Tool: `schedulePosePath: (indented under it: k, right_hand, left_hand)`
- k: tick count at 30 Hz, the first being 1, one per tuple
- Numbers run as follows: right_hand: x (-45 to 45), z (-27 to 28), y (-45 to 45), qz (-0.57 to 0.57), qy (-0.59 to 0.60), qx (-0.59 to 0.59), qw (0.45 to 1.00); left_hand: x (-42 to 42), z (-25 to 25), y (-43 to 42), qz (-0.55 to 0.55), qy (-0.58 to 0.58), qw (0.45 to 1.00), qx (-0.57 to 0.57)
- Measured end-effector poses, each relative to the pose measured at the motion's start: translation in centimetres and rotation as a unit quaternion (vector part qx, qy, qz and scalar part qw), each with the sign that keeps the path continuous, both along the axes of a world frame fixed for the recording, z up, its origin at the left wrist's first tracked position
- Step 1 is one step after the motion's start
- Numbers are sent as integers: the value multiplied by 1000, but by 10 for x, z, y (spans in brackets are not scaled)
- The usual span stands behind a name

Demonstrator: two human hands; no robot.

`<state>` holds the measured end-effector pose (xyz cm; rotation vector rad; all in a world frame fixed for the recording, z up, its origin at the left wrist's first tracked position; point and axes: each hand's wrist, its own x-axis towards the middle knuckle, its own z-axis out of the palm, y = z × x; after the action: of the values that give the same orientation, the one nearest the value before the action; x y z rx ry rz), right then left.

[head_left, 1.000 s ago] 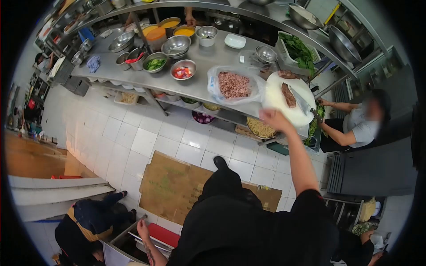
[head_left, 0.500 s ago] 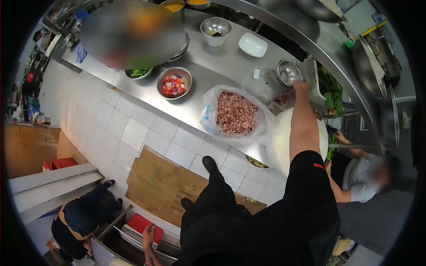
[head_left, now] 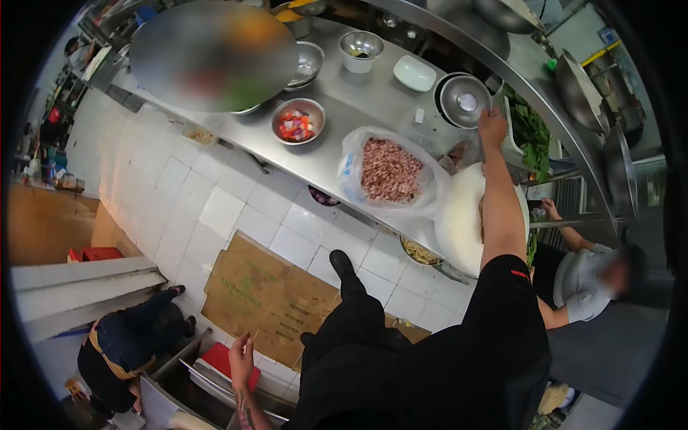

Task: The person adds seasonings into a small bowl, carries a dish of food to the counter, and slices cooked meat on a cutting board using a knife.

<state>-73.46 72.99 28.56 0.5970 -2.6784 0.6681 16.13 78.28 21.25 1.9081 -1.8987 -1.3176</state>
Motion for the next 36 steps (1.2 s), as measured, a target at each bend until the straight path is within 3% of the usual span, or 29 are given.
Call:
schedulePosePath:
  k: [2,4,7,9,11,12,13,16,17,18,20,22,23,24,25,26,27,28,30,31,35,36]
  right_hand:
    - [75,34,-7,90,36,1,995]
    - [195,52,-1,245,-34,-69,967]
    - [361,21,5,383,-125,-125,907]
    - [482,3,20,440,-261,-83,855]
    - [580,-44,34,542,-241,-64,802]
    - [636,-42,47,535,-335,-33,775]
    - [674,-66,54,562,-352,-8,748]
    - [762,-74,75,560,-402,25,724]
    - [781,-74,78,602,-334,42,724]
    - [793,-74,78,641,-263,57,719]
    - [794,-87,67,634,-252,63,728]
    - [770,-118,42,595,-287,68,748]
    - [748,-151,23,549,-250,73,794]
    - [723,-171,3,444,-296,100,840]
    - [683,-214,-14,418,-241,44,875]
    - [642,-255,-34,317,-226,34,920]
    - [610,-244,-48,212,-451,-47,866]
    - [589,-210,-60,93,-550,-92,825]
    - [528,-252,-91,-30,-558,-224,798]
    - [516,-247,-106,-78,-536,-269,797]
    - [454,-277,-167,-119,-576,-378,715]
    - [454,-286,-171,-129,-580,-367,716]
  left_hand:
    - [0,11,7,31,115,993,-8]
    - [-3,-1,2,62,240,969,21]
    - [-32,26,-9,26,373,927,-35]
    - [-38,69,-1,84,429,899,-33]
    - [-17,60,15,166,432,886,-18]
    - [-4,51,24,237,431,870,-6]
    - [21,35,34,244,433,868,-6]
    - [110,-28,68,306,400,863,39]
    - [128,-43,82,305,364,880,-15]
    - [145,-57,92,302,326,893,-70]
    - [178,-91,104,311,288,901,-90]
    - [199,-88,109,315,250,909,-110]
    - [206,-67,108,387,288,874,-54]
    - [213,-55,106,455,323,830,1]
    - [221,-55,103,452,319,833,0]
    - [231,-54,99,482,328,813,9]
    - [241,-55,93,511,335,791,16]
    - [252,-56,87,507,331,796,14]
    - [271,-62,71,498,301,812,47]
    - [278,-65,60,496,297,814,50]
    - [290,-76,4,535,241,802,111]
    - [288,-73,-13,551,246,788,122]
